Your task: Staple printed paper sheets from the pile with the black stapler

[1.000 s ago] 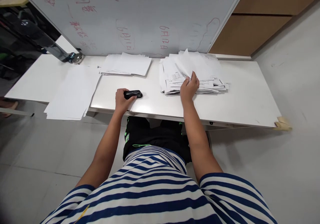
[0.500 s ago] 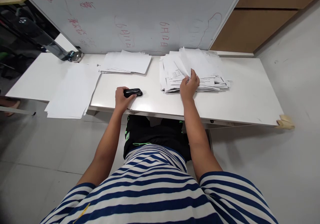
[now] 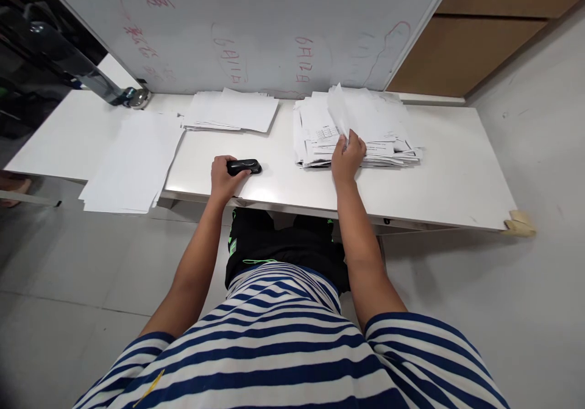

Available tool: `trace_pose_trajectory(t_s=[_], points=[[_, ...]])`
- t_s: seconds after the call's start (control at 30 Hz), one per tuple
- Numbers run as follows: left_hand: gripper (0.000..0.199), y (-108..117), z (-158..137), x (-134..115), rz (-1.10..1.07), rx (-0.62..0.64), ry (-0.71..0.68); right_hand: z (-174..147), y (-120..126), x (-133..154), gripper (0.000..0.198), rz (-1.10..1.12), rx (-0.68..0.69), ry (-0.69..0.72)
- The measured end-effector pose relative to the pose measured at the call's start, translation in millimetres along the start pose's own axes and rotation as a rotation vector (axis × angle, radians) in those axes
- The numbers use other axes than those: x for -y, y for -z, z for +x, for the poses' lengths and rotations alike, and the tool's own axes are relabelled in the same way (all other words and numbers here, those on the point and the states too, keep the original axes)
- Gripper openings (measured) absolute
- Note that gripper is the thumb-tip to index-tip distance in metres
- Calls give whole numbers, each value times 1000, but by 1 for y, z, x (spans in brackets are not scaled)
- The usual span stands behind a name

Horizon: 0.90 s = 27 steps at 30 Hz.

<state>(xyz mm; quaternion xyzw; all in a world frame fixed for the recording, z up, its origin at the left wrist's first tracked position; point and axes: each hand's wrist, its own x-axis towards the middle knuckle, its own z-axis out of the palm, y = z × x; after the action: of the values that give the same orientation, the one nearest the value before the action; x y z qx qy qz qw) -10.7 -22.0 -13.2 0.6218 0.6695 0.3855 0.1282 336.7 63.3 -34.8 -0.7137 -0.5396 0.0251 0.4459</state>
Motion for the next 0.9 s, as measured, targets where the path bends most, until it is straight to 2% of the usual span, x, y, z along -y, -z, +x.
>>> trace_pose_trajectory(t_s=[0.1,0.2,0.3,0.4,0.47,0.53,0.6,0.7,0.8,0.9], points=[[40,-1,0,0,3,-11,1,-1,3,7,52,1,-3,17],[40,-2,0,-1,15,-58,14,-8,12,27,55,43,46,51],[45,-3,-3,-2,66,-134,29,-26,33,62,57,250,164,49],[58,1,-10,-10,76,-196,-31,-47,64,101,57,535,233,52],[58,6,-16,-20,-31,-203,-107,-56,86,122,52,655,292,53],[53,14,-22,-33,-231,-186,-156,-61,104,136,43,721,334,35],[48,22,-28,-48,-431,-148,-148,-62,115,142,35,753,366,19],[35,32,-33,-68,-618,-99,-66,-63,121,142,33,772,383,9],[27,35,-36,-79,-708,-109,-1,-64,119,137,37,772,391,-15],[25,33,-38,-80,-723,-131,15,-65,118,131,44,782,473,-33]])
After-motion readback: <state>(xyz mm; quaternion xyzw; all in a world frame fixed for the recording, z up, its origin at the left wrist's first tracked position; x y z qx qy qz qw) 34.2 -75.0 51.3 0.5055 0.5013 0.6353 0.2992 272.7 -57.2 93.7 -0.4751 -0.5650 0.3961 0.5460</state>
